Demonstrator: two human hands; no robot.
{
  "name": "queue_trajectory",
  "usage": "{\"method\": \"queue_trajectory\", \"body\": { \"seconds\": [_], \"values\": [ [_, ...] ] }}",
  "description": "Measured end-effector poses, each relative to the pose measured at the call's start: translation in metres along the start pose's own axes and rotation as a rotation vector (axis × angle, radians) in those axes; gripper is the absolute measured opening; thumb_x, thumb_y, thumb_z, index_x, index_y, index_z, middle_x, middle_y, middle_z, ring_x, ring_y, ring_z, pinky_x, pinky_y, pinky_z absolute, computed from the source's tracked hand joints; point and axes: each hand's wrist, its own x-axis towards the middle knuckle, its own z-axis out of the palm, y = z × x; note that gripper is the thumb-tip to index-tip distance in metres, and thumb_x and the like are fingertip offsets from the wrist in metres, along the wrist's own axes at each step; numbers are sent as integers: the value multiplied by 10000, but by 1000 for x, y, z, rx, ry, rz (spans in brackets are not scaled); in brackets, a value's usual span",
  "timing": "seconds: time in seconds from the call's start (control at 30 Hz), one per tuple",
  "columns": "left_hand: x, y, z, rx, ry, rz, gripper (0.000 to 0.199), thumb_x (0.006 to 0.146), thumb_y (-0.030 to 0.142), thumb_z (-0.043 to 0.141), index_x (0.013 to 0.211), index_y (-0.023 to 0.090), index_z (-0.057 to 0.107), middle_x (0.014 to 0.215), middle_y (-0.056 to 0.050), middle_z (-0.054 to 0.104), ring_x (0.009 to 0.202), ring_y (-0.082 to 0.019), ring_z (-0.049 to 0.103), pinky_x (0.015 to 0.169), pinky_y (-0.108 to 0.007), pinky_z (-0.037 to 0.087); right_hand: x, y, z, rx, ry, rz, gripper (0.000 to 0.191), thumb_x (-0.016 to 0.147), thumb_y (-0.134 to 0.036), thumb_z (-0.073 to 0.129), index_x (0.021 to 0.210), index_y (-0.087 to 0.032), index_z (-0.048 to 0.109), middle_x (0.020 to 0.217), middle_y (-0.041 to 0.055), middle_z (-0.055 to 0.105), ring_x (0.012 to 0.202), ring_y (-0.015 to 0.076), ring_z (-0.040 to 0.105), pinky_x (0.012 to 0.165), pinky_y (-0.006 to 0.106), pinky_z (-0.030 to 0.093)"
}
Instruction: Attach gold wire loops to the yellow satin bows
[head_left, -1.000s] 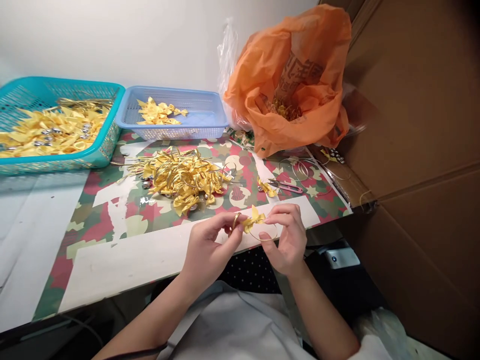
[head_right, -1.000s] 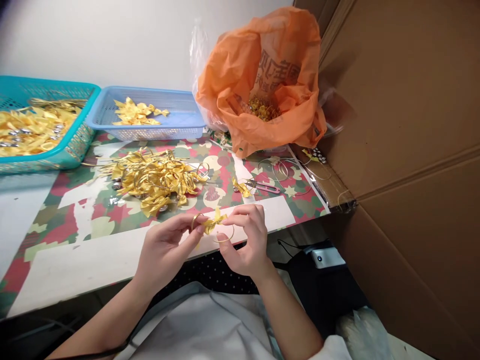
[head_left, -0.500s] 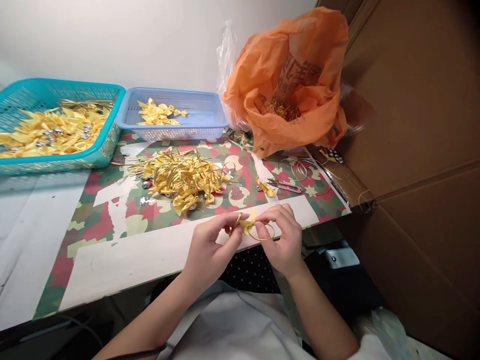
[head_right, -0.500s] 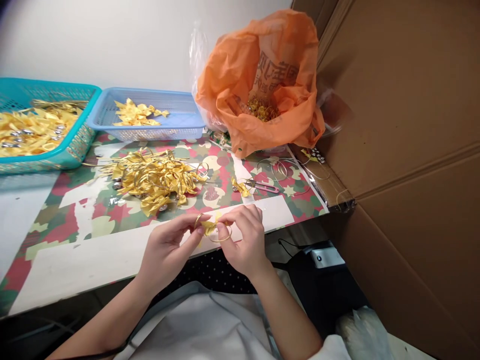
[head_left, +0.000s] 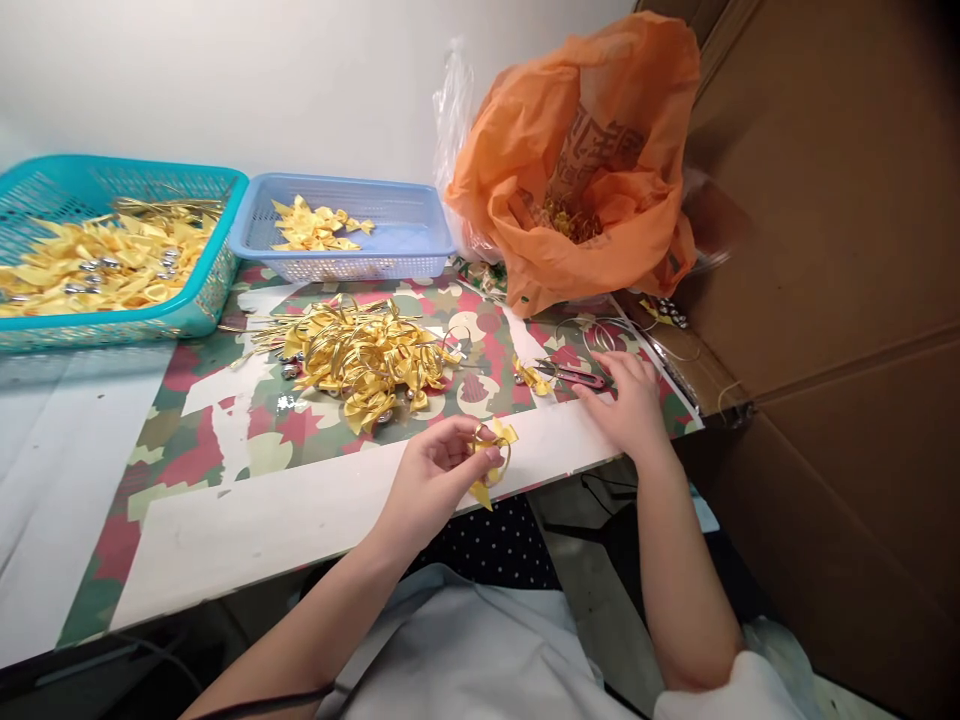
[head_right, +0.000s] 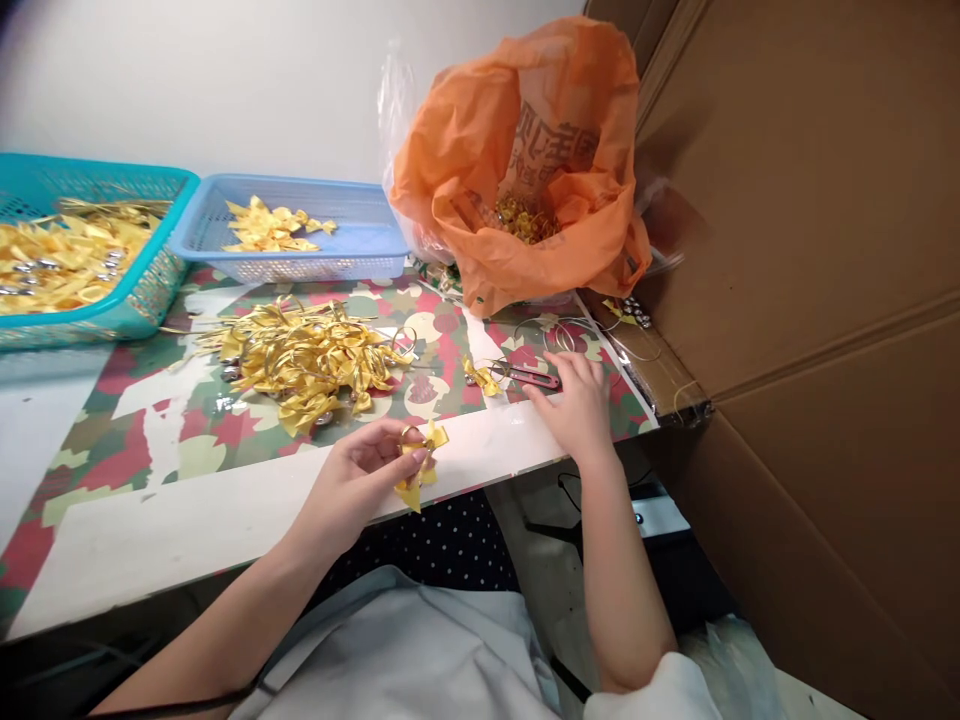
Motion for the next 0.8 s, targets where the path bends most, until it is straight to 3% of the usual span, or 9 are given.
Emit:
{"method": "queue_trajectory", "body": {
  "seconds": [0.13, 0.27, 0.43, 0.53, 0.57, 0.67, 0.8],
  "values": [
    [2, -3, 1, -74, 11, -39, 148, 684, 248, 797, 792, 167, 736, 790, -24, 727, 692, -114, 647, 627, -210, 530, 3, 18, 10, -173, -60, 37, 255, 881, -385, 596, 1030, -196, 684, 1127, 121, 644, 1074, 335, 504, 874, 505, 414],
    [3, -4, 1, -119, 30, -74, 179, 671, 245, 805, 833, 178, 769, 764, -30, 728, 700, -123, 648, 621, -214, 521, 4, 18, 11, -211, -2, 10, 239, 914, -386, 543, 941, -183, 666, 1074, 132, 647, 1021, 330, 521, 853, 502, 416],
    [1, -2, 4, -152, 41, -79, 146, 683, 244, 788, 814, 185, 764, 701, -7, 693, 614, -96, 593, 601, -217, 497, -10, 10, -2, 99, 91, 65, 288, 948, -384, 470, 1083, -170, 607, 1002, 127, 664, 877, 259, 598, 771, 412, 482],
    [1, -1, 6, -189, 47, -72, 87, 685, 223, 773, 752, 179, 739, 673, -1, 674, 602, -99, 583, 596, -225, 490, -33, -6, -13, 303, 13, 64, 318, 980, -369, 416, 1202, -215, 582, 1069, 95, 658, 885, 218, 612, 777, 367, 491],
    [0, -1, 7, -198, 47, -73, 78, 683, 216, 769, 739, 177, 732, 674, -2, 674, 602, -100, 582, 591, -225, 487, -42, -13, -16, 359, -22, 72, 315, 990, -359, 395, 1205, -232, 588, 1011, 72, 661, 852, 202, 608, 764, 347, 489],
    [0, -1, 9, -219, 36, -83, 75, 681, 209, 766, 724, 172, 717, 672, -1, 667, 588, -96, 571, 572, -219, 472, -65, -29, -20, 517, -69, 87, 250, 989, -343, 415, 1086, -235, 619, 821, 17, 608, 687, 152, 563, 629, 271, 457],
    [0, -1, 11, -260, 20, -84, 110, 686, 213, 774, 671, 176, 671, 590, 33, 603, 556, -85, 550, 603, -225, 484, -81, -44, -19, 539, -104, 64, 149, 935, -331, 536, 920, -204, 611, 756, -1, 550, 642, 134, 528, 565, 241, 416]
  ]
}}
